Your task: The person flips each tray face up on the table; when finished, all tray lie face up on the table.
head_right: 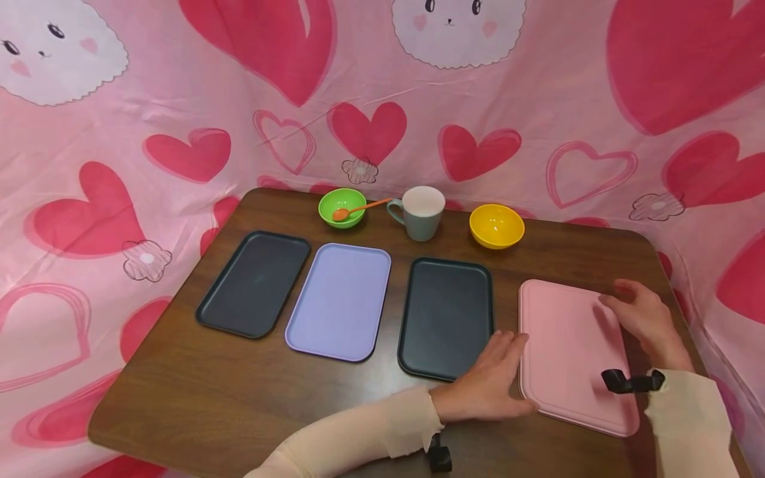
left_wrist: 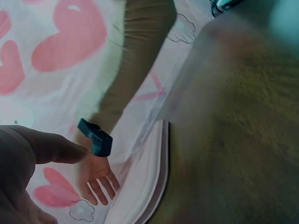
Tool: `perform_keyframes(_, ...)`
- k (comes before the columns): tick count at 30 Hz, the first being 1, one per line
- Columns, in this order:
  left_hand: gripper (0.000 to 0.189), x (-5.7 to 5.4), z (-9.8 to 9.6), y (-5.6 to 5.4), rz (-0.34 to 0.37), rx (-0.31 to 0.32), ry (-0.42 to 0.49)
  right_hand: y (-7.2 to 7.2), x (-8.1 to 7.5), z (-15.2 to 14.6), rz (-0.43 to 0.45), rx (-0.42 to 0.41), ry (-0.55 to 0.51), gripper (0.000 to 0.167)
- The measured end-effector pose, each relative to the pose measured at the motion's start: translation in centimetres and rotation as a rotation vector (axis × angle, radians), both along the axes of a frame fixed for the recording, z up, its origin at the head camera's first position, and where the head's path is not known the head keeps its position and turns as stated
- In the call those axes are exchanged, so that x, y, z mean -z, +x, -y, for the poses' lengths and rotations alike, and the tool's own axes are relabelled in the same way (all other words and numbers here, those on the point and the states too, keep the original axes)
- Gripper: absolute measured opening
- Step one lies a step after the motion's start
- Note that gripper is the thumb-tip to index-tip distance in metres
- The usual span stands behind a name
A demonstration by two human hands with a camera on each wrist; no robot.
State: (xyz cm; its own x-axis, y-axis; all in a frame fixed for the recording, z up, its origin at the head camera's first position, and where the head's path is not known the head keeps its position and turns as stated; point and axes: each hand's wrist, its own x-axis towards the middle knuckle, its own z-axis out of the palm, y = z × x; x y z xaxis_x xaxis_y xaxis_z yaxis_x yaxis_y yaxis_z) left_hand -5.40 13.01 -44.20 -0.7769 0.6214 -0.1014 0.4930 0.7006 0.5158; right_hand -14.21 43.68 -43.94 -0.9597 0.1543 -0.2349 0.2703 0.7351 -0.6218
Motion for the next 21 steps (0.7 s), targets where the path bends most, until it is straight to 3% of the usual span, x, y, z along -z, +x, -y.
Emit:
perform_keyframes(11,0.096,1.7,-1.6,0.4,-0.11,-0.029,-0.142,-0.7,0.7,-0.4,0.008,-0.017,0.059,0.075)
perform_keyframes(21,0.096,2.6,-2.5,0.8,-0.136,0.0,-0.258,-0.6,0.8,-0.4,0.054,-0.067,0.03,0.077)
